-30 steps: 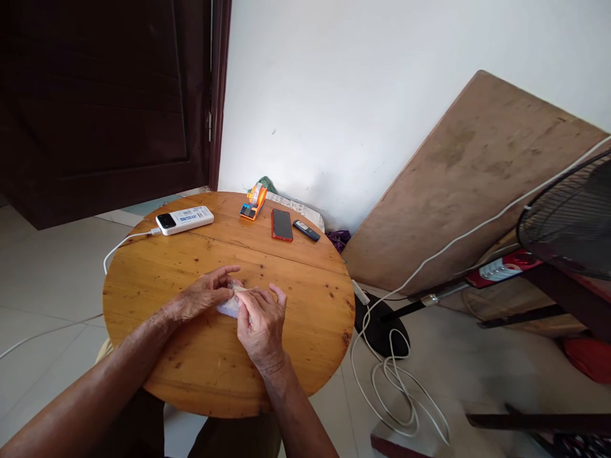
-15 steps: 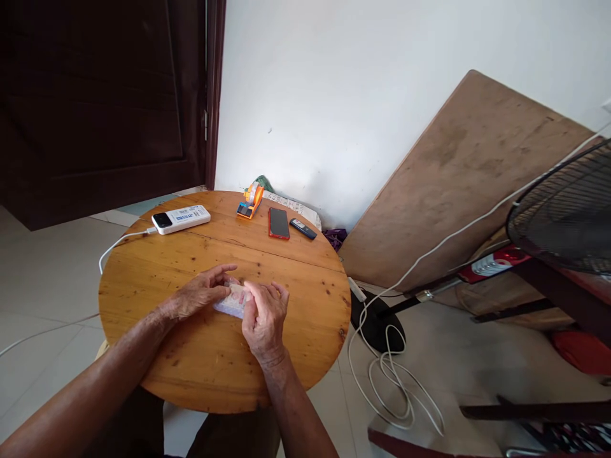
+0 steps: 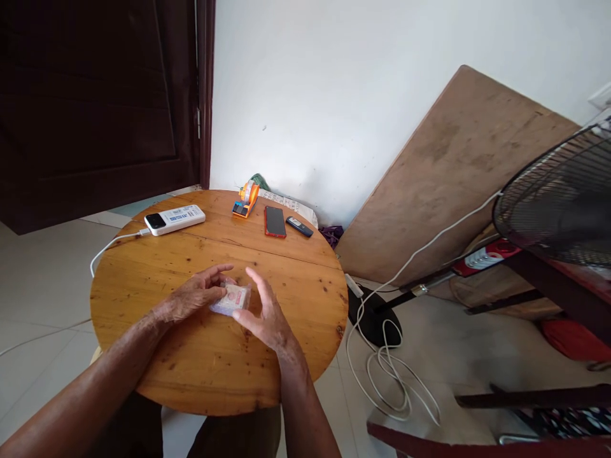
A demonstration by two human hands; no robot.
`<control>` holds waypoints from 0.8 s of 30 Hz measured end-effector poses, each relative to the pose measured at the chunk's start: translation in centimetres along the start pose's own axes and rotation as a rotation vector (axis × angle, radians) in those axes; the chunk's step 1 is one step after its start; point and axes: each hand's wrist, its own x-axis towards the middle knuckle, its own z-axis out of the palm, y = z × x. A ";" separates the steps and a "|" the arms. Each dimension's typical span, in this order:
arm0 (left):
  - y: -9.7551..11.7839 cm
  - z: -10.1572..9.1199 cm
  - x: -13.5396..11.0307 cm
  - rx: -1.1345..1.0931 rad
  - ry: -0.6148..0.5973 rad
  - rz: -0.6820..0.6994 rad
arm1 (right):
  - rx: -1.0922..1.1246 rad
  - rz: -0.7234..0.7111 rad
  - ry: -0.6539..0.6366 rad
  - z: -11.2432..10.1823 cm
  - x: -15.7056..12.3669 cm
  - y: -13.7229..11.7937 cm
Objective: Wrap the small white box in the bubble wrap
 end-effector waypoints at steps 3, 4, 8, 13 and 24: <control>-0.1 0.0 0.0 -0.002 -0.012 0.009 | -0.049 0.032 -0.058 0.1 -0.1 -0.3; -0.2 0.0 0.1 0.007 -0.010 0.015 | -0.064 0.027 -0.039 0.3 -0.1 -0.3; -0.4 0.2 0.2 0.084 0.059 0.082 | -0.126 -0.029 0.086 1.1 0.3 0.2; -0.4 0.5 0.4 0.248 0.218 0.168 | -0.186 -0.045 0.121 1.5 0.5 0.6; -0.6 -0.6 0.9 0.146 0.385 0.177 | -0.104 -0.075 0.249 0.9 0.3 -0.1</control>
